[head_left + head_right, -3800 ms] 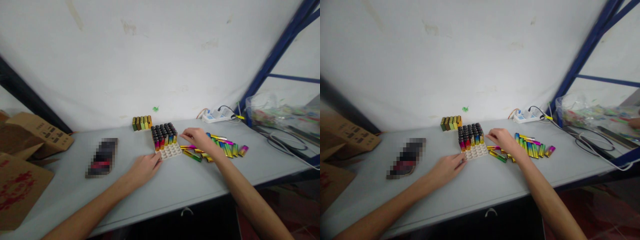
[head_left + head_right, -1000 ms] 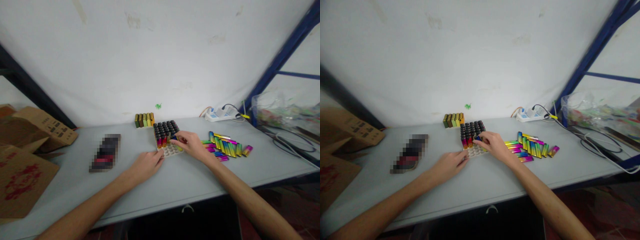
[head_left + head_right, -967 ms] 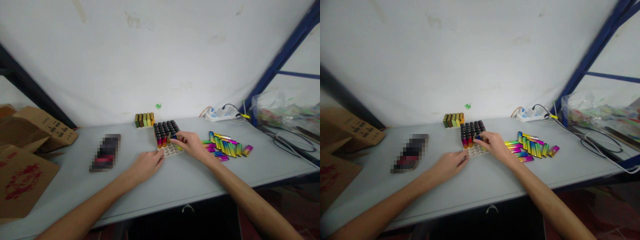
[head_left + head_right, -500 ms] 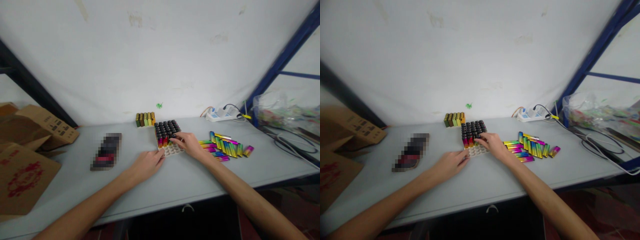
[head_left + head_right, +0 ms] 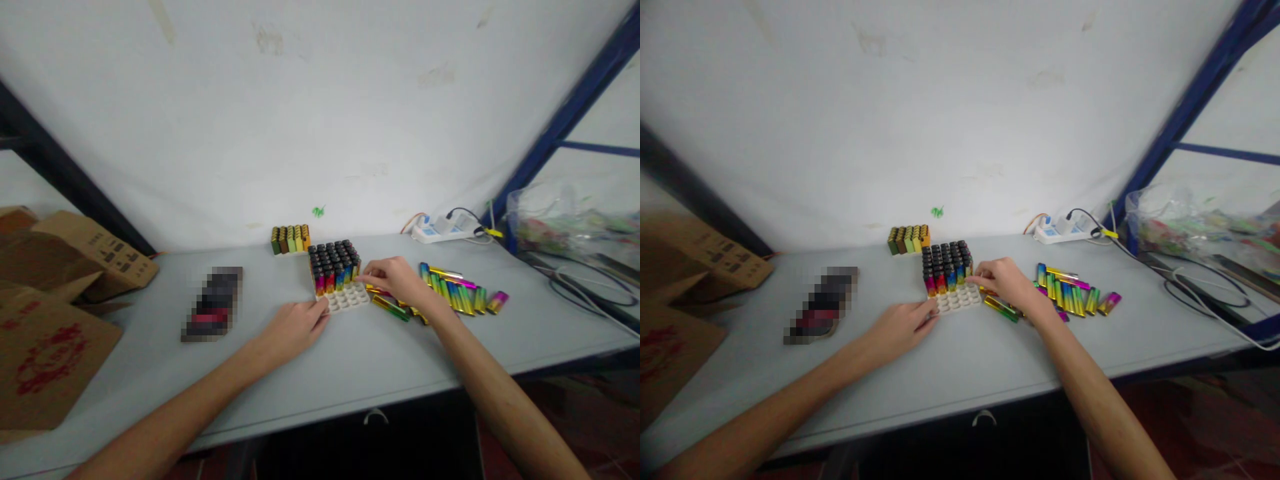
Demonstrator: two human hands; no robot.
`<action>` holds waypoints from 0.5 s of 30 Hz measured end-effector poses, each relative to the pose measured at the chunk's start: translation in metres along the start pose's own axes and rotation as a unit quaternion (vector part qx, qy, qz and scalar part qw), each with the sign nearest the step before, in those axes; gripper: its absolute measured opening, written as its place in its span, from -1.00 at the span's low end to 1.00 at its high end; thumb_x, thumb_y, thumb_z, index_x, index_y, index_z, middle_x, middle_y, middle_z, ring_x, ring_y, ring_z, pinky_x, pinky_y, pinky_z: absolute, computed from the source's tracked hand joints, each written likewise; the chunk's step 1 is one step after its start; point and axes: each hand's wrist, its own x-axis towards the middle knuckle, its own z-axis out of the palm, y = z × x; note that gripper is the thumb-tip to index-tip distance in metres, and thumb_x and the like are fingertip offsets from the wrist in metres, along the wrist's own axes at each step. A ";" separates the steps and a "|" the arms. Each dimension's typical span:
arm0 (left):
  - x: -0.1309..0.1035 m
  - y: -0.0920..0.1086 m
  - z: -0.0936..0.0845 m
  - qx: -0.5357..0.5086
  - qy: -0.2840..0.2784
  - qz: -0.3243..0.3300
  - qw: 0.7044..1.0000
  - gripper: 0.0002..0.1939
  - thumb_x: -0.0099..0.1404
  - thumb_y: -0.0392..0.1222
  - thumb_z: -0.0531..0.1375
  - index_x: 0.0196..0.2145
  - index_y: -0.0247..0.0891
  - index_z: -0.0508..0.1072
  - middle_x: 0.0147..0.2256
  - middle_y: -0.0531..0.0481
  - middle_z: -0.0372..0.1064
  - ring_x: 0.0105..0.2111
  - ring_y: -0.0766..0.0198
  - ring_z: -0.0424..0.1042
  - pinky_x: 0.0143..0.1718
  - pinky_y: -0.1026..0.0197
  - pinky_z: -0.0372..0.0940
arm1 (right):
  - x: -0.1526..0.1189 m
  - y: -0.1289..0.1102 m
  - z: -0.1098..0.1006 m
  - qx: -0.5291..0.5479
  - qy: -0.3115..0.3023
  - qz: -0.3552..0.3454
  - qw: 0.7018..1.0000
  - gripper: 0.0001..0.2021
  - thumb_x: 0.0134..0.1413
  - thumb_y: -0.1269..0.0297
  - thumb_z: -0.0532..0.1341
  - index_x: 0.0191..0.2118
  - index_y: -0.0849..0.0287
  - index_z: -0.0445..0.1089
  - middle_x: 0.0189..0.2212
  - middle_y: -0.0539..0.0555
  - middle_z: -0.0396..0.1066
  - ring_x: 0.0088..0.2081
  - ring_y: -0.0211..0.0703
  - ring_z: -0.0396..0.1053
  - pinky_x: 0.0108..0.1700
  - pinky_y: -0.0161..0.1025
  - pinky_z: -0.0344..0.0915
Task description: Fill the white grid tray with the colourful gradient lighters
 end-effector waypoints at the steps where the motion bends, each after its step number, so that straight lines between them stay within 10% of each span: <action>1: 0.000 0.000 0.001 0.000 0.000 0.001 1.000 -0.81 0.55 -0.12 0.03 -0.06 -0.18 0.40 -0.19 -0.10 0.58 -0.24 0.06 0.59 -0.21 0.14 0.39 | -0.005 0.008 -0.011 0.007 0.000 0.006 1.000 -0.61 0.34 -0.02 0.20 -0.27 0.20 0.58 -0.39 0.10 0.60 -0.41 -0.16 0.46 -0.29 -0.28 0.27; 7: 0.000 0.000 0.001 -0.009 0.006 0.002 1.000 -0.82 0.55 -0.13 0.04 -0.08 -0.18 0.41 -0.22 -0.09 0.57 -0.25 0.09 0.59 -0.21 0.17 0.39 | -0.035 0.053 -0.056 -0.012 -0.096 0.106 0.990 -0.58 0.07 -0.11 0.34 -0.14 0.12 0.64 -0.15 0.16 0.61 -0.13 0.05 0.51 -0.05 -0.14 0.37; 15: -0.001 0.000 -0.001 0.002 0.000 -0.002 1.000 -0.82 0.55 -0.12 0.04 -0.07 -0.18 0.40 -0.19 -0.07 0.58 -0.24 0.11 0.59 -0.19 0.18 0.39 | -0.033 0.067 -0.046 -0.018 -0.119 0.124 0.985 -0.63 0.09 -0.01 0.33 -0.13 0.18 0.59 -0.15 0.19 0.60 -0.16 0.05 0.51 -0.07 -0.14 0.36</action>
